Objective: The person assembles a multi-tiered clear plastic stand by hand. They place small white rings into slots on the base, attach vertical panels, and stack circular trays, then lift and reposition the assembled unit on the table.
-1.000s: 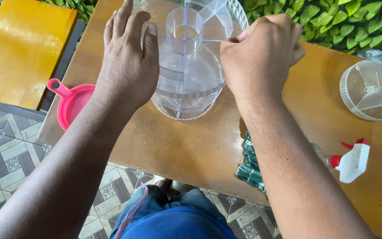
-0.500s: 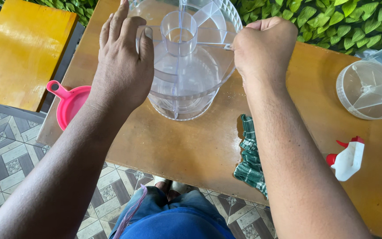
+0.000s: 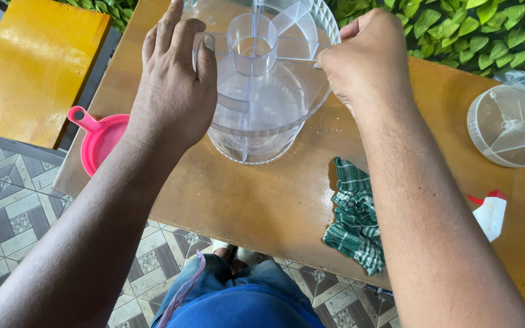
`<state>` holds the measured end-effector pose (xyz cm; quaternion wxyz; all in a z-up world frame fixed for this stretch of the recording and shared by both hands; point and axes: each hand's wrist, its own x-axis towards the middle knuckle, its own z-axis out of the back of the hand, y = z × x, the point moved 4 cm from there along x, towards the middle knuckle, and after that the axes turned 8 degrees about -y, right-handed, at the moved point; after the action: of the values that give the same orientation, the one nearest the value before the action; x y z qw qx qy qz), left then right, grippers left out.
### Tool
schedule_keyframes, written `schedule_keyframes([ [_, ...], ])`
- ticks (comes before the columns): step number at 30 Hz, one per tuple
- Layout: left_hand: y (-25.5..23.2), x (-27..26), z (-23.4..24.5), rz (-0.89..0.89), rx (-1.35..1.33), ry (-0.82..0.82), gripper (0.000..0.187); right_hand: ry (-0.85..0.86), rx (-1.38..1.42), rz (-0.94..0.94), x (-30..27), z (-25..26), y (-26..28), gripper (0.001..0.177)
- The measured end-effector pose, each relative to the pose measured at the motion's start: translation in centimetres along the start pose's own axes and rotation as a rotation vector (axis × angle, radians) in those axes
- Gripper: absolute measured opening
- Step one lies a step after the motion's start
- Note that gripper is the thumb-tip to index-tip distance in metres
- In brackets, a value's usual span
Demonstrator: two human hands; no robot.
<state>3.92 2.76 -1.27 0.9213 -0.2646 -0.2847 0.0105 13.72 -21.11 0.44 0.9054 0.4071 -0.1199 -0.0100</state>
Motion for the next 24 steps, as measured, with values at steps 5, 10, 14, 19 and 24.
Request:
schedule_keyframes([
  [5, -0.1, 0.0, -0.1, -0.019, 0.005, -0.01, 0.034, 0.024, -0.212, 0.169, -0.6, 0.6, 0.6, 0.037],
  [10, -0.4, 0.5, 0.2, 0.007, 0.012, 0.012, 0.034, 0.054, -0.263, 0.226, -1.4, 0.4, 0.3, 0.037],
  [14, 0.2, 0.7, -0.1, 0.074, 0.01, 0.024, 0.039, -0.056, 0.211, 0.393, -2.9, 1.0, -0.6, 0.022],
  [19, 3.3, -1.1, 0.4, 0.124, -0.499, -0.166, 0.044, -0.261, 0.286, 0.252, -8.4, 1.6, -6.3, 0.016],
  [24, 6.8, -9.3, 0.1, 0.321, -0.661, -0.226, 0.051, -0.118, -0.058, 0.321, -16.4, -1.9, -10.4, 0.027],
])
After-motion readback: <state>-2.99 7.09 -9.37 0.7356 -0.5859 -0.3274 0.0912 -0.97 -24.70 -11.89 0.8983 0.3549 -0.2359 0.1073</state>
